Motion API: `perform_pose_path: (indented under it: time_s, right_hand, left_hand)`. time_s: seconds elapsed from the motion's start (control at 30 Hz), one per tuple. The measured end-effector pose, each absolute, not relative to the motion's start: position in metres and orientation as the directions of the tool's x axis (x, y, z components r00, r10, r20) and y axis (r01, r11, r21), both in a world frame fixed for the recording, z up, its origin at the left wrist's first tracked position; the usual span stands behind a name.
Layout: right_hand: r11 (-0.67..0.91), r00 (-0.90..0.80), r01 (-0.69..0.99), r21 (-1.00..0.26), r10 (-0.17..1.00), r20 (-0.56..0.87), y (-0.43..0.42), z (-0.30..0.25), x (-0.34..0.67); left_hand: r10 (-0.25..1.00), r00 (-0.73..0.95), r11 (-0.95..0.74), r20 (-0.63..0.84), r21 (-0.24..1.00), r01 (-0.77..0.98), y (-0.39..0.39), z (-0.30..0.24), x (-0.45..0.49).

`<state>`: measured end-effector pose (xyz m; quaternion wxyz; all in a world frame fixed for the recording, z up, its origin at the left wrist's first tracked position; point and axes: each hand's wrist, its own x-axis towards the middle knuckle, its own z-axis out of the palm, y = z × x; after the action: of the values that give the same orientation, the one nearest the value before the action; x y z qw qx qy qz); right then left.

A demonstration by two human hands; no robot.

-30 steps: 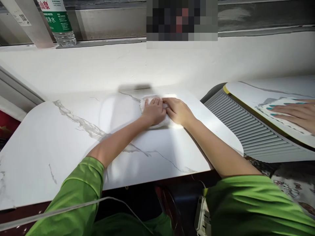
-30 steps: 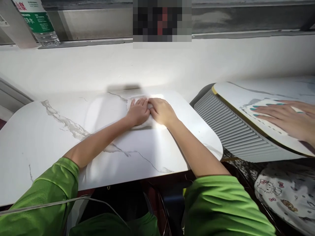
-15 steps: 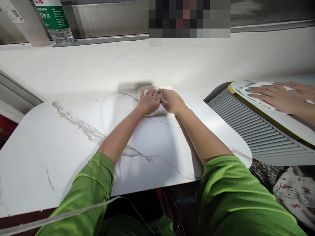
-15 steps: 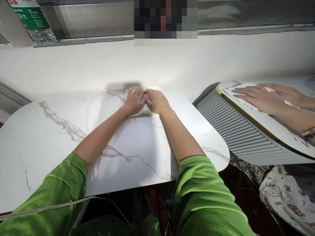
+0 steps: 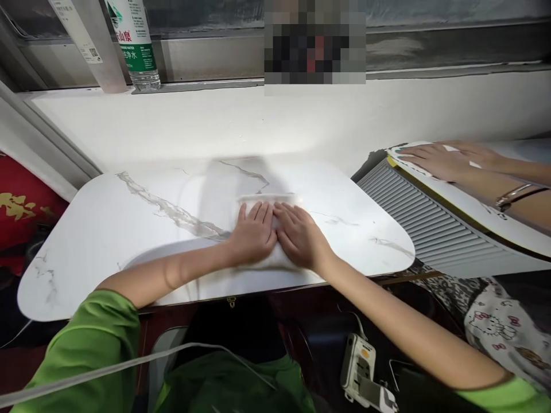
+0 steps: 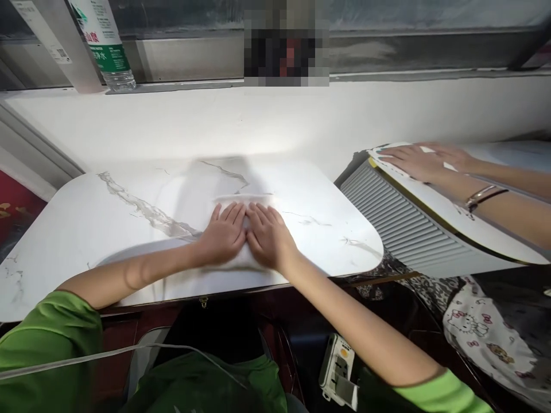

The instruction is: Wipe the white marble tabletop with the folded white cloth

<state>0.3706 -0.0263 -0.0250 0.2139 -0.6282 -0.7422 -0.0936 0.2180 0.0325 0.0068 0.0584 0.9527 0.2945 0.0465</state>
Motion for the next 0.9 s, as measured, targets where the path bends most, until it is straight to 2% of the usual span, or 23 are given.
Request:
perform_pose_path:
  time_s: [0.17,0.33,0.63,0.9]
  right_hand:
    - [0.223,-0.148,0.968,-0.113,0.877,0.456,-0.068,-0.021,0.333]
    - [0.225,-0.146,0.962,-0.154,0.902,0.407,-0.053,-0.019,0.333]
    - [0.215,-0.128,0.954,-0.209,0.923,0.362,0.066,-0.013,0.362]
    - [0.159,-0.051,0.950,-0.269,0.928,0.369,0.168,-0.018,0.382]
  left_hand:
    - [0.539,0.840,-0.839,0.059,0.127,0.529,-0.004,0.005,0.182]
    - [0.560,0.824,-0.825,0.079,0.138,0.548,0.007,0.003,0.181]
    - [0.674,0.739,-0.730,0.023,0.175,0.660,0.111,0.007,0.217]
    - [0.713,0.695,-0.698,0.095,0.198,0.688,0.205,0.003,0.243]
